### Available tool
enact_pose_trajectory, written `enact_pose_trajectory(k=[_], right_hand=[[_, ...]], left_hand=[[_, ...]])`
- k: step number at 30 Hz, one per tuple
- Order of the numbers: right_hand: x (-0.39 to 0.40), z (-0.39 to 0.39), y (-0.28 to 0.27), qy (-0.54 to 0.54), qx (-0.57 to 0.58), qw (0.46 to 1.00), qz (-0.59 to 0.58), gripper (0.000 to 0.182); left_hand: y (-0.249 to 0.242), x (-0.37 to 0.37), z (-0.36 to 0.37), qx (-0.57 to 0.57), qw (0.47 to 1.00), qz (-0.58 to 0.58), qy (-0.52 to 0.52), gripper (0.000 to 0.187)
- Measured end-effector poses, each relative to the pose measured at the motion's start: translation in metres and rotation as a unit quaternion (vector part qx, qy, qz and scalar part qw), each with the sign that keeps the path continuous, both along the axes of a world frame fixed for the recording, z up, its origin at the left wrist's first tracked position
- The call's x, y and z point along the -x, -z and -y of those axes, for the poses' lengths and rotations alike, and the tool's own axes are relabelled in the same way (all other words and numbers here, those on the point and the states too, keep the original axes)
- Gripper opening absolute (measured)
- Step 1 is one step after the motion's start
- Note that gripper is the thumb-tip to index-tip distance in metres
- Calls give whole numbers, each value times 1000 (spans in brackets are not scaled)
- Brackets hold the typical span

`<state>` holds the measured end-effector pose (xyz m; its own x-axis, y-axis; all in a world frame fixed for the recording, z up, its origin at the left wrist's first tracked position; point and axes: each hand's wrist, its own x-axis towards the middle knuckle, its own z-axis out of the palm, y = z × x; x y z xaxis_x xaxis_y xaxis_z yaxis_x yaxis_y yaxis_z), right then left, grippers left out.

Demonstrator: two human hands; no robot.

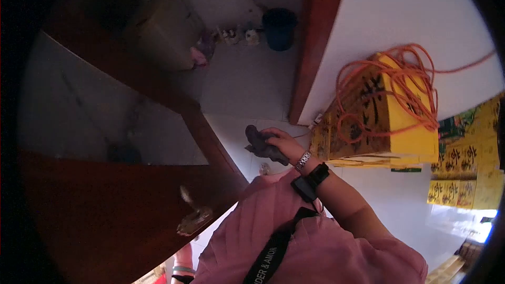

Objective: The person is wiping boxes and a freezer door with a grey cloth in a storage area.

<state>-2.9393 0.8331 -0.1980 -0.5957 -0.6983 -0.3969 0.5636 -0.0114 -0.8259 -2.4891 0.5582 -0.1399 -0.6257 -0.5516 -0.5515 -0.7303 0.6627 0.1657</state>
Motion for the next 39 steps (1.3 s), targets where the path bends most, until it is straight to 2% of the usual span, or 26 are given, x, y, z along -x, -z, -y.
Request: enact_pose_trajectory(k=[2,5,7,11,13,17,20,24,26,27,28,31,34,35,38,39], right_hand=[[9,27,27,-20,20,1000,-12,37],[31,62,36,-94,-10,995,-29,35],[49,86,41,-107,-5,994,4,35],[94,138,61,-104,-9,995,7,35],[122,163,69,-67,-22,997,37,32],[177,206,63,-35,-62,995,62,30],[212,233,57,-10,-46,992,119,28],[250,257,76,20,-80,996,11,26],[271,262,94,-74,-69,970,-221,24],[278,277,76,-33,-54,997,-54,24],[288,292,63,10,-34,993,113,23],[326,318,68,21,-60,997,53,25],[381,346,86,-44,-114,991,-60,34],[407,353,62,-108,-108,982,-113,35],[447,371,38,-51,-47,998,-5,36],[460,381,41,-43,-56,995,-76,37]], left_hand=[[3,-28,8,4,997,14,-74,37],[6,-56,20,8,986,31,-163,38],[14,-61,30,5,978,37,-205,38],[41,-36,72,-8,969,38,-242,39],[60,-11,102,-17,968,37,-246,39],[93,58,173,-37,975,6,-220,40],[110,126,236,-53,982,-36,-180,40],[124,223,307,-77,986,-85,-122,41],[127,269,337,-89,986,-102,-95,41],[129,292,350,-95,986,-106,-84,42],[131,316,361,-102,986,-111,-72,42],[134,382,386,-117,986,-113,-41,42],[142,450,403,-132,985,-111,-19,43],[141,471,409,-138,985,-104,-10,43],[134,531,422,-161,982,-96,9,44],[130,555,427,-166,981,-97,17,44]])
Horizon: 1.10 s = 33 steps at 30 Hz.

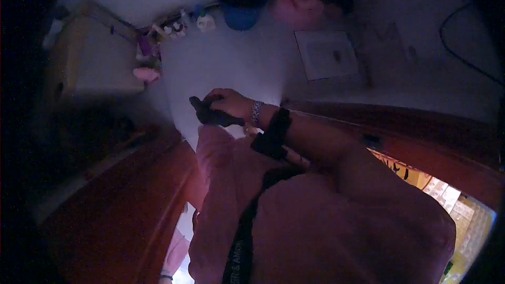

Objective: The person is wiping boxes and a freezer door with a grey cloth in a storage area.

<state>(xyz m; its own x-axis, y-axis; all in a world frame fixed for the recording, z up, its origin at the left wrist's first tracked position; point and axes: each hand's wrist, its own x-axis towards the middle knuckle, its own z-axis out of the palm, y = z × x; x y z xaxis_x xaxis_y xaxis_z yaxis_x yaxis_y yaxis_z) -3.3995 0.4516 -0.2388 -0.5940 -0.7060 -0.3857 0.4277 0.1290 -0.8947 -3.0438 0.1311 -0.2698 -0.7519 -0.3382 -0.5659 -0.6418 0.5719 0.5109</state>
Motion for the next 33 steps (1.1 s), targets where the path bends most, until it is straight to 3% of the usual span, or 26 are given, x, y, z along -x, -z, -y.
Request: enact_pose_trajectory(k=[3,7,11,13,16,18,19,20,23,24,26,28,33], right_hand=[[33,12,6,8,-10,990,-141,36],[91,-12,-42,40,-64,993,-87,37],[123,-64,-57,202,-38,979,-15,39],[119,-83,-51,278,-47,959,6,40],[83,-94,-24,341,-90,925,-141,40],[65,-111,-68,346,-167,923,-27,39],[52,-122,-57,384,-156,910,-12,38],[33,-126,-41,418,-142,897,3,37],[-82,-132,-39,568,-41,814,113,25],[-117,-133,-8,584,-105,803,61,26],[-182,-136,-7,626,-137,759,114,35],[-258,-128,-2,687,-91,701,167,38],[-420,-91,40,814,-100,517,245,54]], left_hand=[[-4,79,12,-22,998,-21,46,44],[3,197,29,-45,988,-50,137,45],[23,364,51,-77,948,-98,292,46],[27,439,54,-95,917,-126,367,46],[22,545,46,-117,862,-138,474,47],[14,602,0,-143,841,-109,511,48],[2,619,-29,-169,858,-45,483,47],[-8,631,-53,-189,872,19,450,46],[-37,594,-126,-164,789,10,592,48],[-42,590,-150,-155,761,10,630,47],[-49,567,-201,-138,704,6,697,45],[-72,516,-255,-124,643,20,756,45],[-51,392,-360,-152,403,-7,903,46]])
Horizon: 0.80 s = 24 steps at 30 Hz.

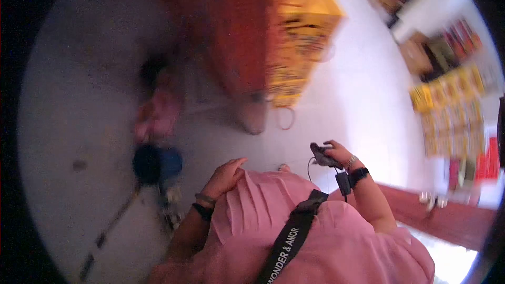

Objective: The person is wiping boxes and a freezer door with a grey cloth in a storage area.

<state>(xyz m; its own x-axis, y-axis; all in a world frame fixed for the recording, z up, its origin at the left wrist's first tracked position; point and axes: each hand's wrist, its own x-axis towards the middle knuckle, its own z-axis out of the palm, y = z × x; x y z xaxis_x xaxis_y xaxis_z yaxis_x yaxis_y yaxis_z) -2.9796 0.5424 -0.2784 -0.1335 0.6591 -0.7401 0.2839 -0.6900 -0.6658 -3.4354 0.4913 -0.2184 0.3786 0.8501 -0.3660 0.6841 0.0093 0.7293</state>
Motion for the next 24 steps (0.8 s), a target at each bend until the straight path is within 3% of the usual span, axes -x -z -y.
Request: enact_pose_trajectory(k=[2,4,6,9,13,16,20,22,24], right_hand=[[-64,8,9,81,-28,994,70,62],[-114,25,35,139,-99,979,113,70],[-139,47,-6,250,-86,960,96,70],[-200,76,-9,347,-69,926,129,69],[-249,107,4,403,-94,867,277,59],[-293,119,-35,401,-28,844,356,53],[-381,134,-22,324,29,737,592,43],[-415,137,-37,329,53,704,627,38],[-448,138,-51,360,140,707,593,31]], left_hand=[[-19,-77,-40,13,996,12,87,47],[2,-122,-78,-15,986,10,167,47],[-11,-175,-102,-10,976,13,216,47],[-17,-249,-129,2,963,31,266,47],[-12,-302,-165,-9,939,17,343,44],[-13,-352,-190,4,925,24,378,44],[8,-424,-239,12,911,32,411,47],[13,-464,-271,11,902,32,430,47],[9,-502,-305,8,903,28,429,47]])
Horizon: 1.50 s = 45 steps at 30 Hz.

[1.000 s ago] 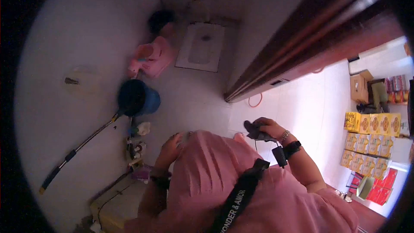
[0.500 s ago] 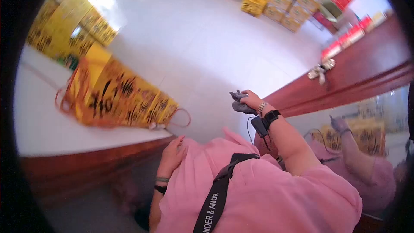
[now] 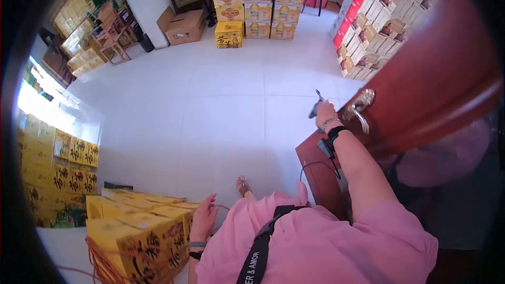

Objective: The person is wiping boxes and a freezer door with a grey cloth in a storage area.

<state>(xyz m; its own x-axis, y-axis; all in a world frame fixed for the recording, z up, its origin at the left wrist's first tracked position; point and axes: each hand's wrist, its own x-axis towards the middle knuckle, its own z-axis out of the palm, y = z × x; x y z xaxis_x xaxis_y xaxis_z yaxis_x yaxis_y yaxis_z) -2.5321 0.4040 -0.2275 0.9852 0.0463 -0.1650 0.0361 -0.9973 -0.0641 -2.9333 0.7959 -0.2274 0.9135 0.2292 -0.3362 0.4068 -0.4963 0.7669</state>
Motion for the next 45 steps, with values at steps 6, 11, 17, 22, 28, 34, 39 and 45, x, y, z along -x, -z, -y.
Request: enact_pose_trajectory(k=[6,11,17,22,28,34,39,45], right_hand=[[-73,27,36,116,251,951,-137,42],[-119,33,48,195,279,888,-309,48],[-166,115,116,180,145,877,-422,42],[-168,111,138,166,211,847,-458,43],[-147,116,201,134,46,780,-609,44],[-146,31,111,30,21,760,-648,45],[-240,-7,95,126,-12,769,-626,48],[-461,36,108,332,-51,843,-420,36]], left_hand=[[10,-123,-82,34,999,-12,19,45],[-3,-267,-111,7,991,-17,131,44],[0,-455,-115,-31,978,31,206,44],[-4,-589,-94,0,969,11,249,45],[-16,-737,-75,-11,946,21,323,46],[-16,-885,-50,-29,906,4,423,46],[-19,-1018,-46,-57,879,46,471,44],[-38,-1173,-75,-93,869,98,476,43]])
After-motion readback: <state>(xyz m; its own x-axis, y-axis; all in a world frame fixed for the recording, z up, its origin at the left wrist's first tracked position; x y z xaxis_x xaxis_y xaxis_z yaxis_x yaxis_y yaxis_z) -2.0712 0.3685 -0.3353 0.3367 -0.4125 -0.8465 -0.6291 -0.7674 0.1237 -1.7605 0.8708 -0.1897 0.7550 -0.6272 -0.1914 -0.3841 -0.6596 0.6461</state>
